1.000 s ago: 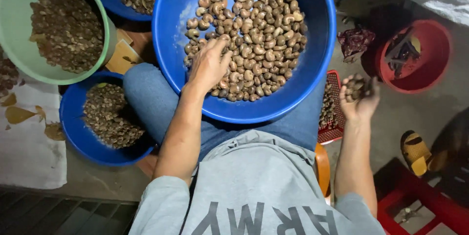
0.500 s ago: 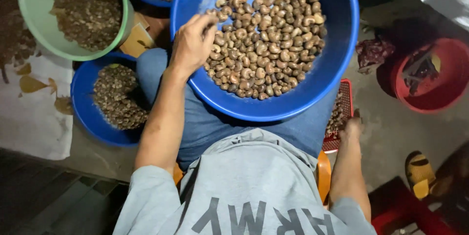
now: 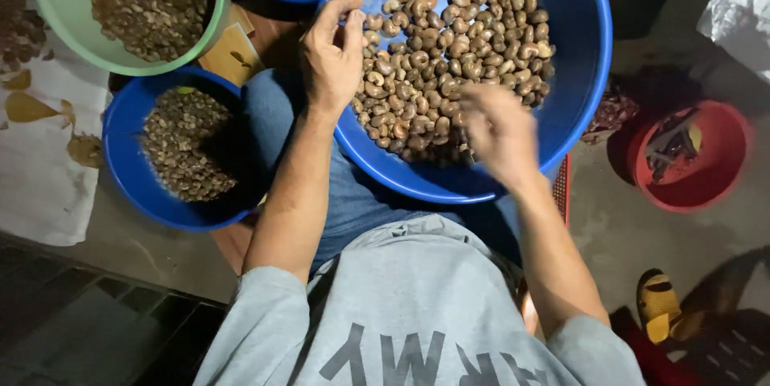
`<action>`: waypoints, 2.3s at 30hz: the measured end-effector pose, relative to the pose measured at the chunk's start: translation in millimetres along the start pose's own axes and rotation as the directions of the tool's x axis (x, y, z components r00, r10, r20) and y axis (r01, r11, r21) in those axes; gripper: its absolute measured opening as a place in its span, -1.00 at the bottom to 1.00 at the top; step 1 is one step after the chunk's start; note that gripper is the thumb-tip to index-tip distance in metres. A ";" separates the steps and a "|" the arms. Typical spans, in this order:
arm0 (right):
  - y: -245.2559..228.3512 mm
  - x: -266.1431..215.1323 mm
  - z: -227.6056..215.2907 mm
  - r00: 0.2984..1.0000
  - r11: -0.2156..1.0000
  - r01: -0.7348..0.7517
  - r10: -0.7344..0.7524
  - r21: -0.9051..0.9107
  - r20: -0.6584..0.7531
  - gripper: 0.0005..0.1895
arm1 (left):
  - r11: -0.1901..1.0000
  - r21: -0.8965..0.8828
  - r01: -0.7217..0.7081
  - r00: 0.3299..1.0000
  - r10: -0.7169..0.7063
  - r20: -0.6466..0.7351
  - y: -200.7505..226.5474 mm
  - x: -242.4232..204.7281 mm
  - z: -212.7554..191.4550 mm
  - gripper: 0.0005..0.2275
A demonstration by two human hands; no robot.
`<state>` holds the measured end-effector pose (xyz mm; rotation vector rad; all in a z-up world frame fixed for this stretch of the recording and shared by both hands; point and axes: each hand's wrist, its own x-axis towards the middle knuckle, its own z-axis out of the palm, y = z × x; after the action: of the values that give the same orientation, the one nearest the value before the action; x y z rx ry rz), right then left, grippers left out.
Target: Manually sorting nuts from a large blue bowl into several smaller bowls based on quality or type.
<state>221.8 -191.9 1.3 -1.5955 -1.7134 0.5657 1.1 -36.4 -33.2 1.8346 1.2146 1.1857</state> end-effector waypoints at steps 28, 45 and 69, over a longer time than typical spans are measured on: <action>88.6 67.4 55.4 0.669 -0.145 -0.237 0.692 0.961 0.270 -0.74 | 0.657 0.733 -0.176 0.845 -0.281 0.455 -43.5 -22.9 41.9 -0.74; 72.5 62.5 70.7 0.867 0.841 -0.463 0.495 0.281 -0.052 -0.83 | 0.570 -0.458 0.683 0.730 -0.557 0.396 -1.4 16.3 21.0 -0.81; 119.3 44.7 116.8 0.903 0.881 -0.394 0.424 -0.261 0.070 -0.81 | 0.584 0.811 0.045 0.692 -0.603 0.396 -99.3 10.9 84.4 -0.78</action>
<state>214.8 -113.8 -152.7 -2.1670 -1.5820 0.6947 44.9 8.9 -147.8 2.1166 1.6467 -0.3260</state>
